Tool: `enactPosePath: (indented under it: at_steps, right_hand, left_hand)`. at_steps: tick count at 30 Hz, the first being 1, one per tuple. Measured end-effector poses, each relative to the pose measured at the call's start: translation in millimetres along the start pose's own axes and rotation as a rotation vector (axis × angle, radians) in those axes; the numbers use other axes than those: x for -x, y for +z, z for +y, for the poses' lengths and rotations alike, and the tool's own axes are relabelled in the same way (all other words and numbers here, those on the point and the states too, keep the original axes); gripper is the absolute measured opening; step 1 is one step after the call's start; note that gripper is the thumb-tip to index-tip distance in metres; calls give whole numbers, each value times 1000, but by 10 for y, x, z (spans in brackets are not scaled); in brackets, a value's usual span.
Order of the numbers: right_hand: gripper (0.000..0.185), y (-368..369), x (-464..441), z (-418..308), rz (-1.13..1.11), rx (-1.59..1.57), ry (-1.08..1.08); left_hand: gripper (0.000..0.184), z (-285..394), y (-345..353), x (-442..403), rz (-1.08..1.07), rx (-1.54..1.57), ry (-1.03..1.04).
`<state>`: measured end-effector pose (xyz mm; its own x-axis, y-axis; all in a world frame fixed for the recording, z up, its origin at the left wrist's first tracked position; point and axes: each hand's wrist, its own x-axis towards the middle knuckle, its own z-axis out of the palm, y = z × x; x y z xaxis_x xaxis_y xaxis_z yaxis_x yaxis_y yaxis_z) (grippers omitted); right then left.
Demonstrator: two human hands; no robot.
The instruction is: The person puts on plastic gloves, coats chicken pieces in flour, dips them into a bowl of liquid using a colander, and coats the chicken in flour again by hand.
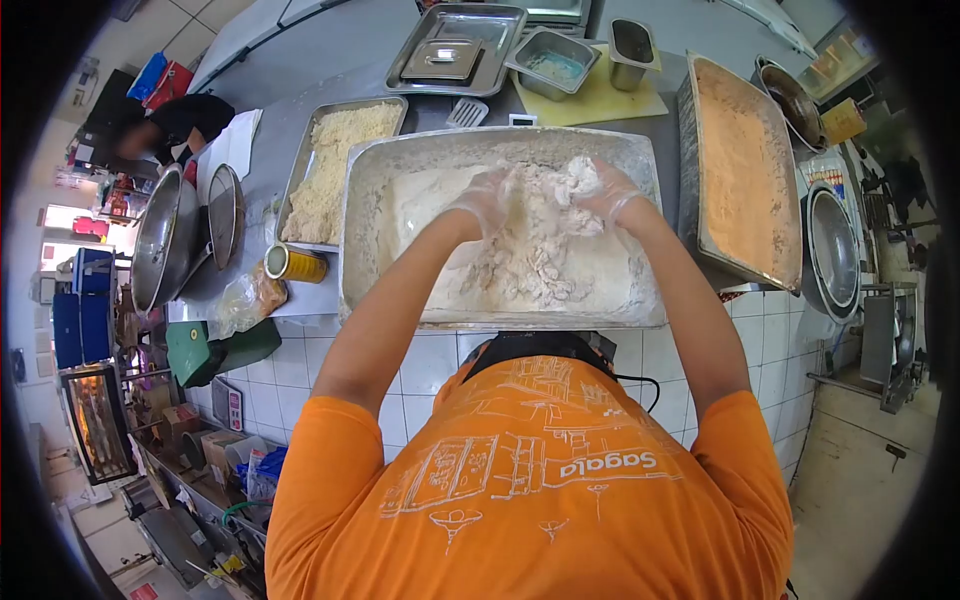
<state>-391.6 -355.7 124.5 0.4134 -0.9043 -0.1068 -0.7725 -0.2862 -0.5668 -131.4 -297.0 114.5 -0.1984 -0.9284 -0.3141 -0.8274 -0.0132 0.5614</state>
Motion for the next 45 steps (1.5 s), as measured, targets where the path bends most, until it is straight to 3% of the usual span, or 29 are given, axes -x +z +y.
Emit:
enactPosePath:
  at_steps: [3,5,7,10,13,16,17,19,21,23,26,29,32,35,38,39,42,44,45]
  right_hand:
    - [112,-204,106,-149,-114,-254,1]
    - [120,-219,120,-221,-236,-250,51]
    - [127,-184,93,-260,-339,41,98]
    - [131,518,-82,-62,-156,-297,483]
    - [123,187,-5,-607,-260,-760,523]
    - [112,27,-8,-531,-401,-1014,507]
    - [109,-4,-85,-412,-429,-1042,463]
    - [103,228,-120,88,-426,-953,382]
    - [99,284,-82,332,-331,-842,385]
    - [95,349,32,421,-249,-782,357]
    - [90,239,-3,356,-213,-757,234]
    - [93,-146,33,-156,-304,-648,342]
    - [109,-217,71,-332,-380,-261,138]
    - [127,-317,177,-499,-485,290,28]
    - [137,71,183,-440,-619,519,-280]
    - [127,137,225,-471,-592,554,-253]
    - [107,282,285,-821,-515,655,-159]
    - [103,613,203,-746,-496,719,-101]
    - [91,776,129,-573,-453,643,-151]
  left_hand:
    - [97,24,100,78,-109,-164,-83]
    - [107,157,210,50,-131,-305,-160]
    - [116,300,388,-112,-135,-461,-234]
    - [121,434,428,-280,-95,-398,-366]
    - [116,395,438,-443,-145,-82,-299]
    - [99,153,502,-324,199,192,75]
    - [93,208,260,-292,112,185,89]
    - [83,340,-143,27,-91,196,82]
    - [74,-457,151,-316,-86,305,50]
    - [67,54,-317,99,-148,-6,-110]
    - [76,58,-272,209,-76,205,77]
    - [76,324,-270,437,-55,297,7]
    - [103,208,-239,649,-219,25,45]
    - [126,257,101,704,-413,-296,-279]
    - [136,539,442,794,-342,-321,-390]
    - [132,680,412,721,-317,-312,-510]
    - [127,549,562,439,-91,-331,-370]
    - [120,598,499,262,-191,-481,-283]
    - [116,605,439,163,-234,-561,-234]
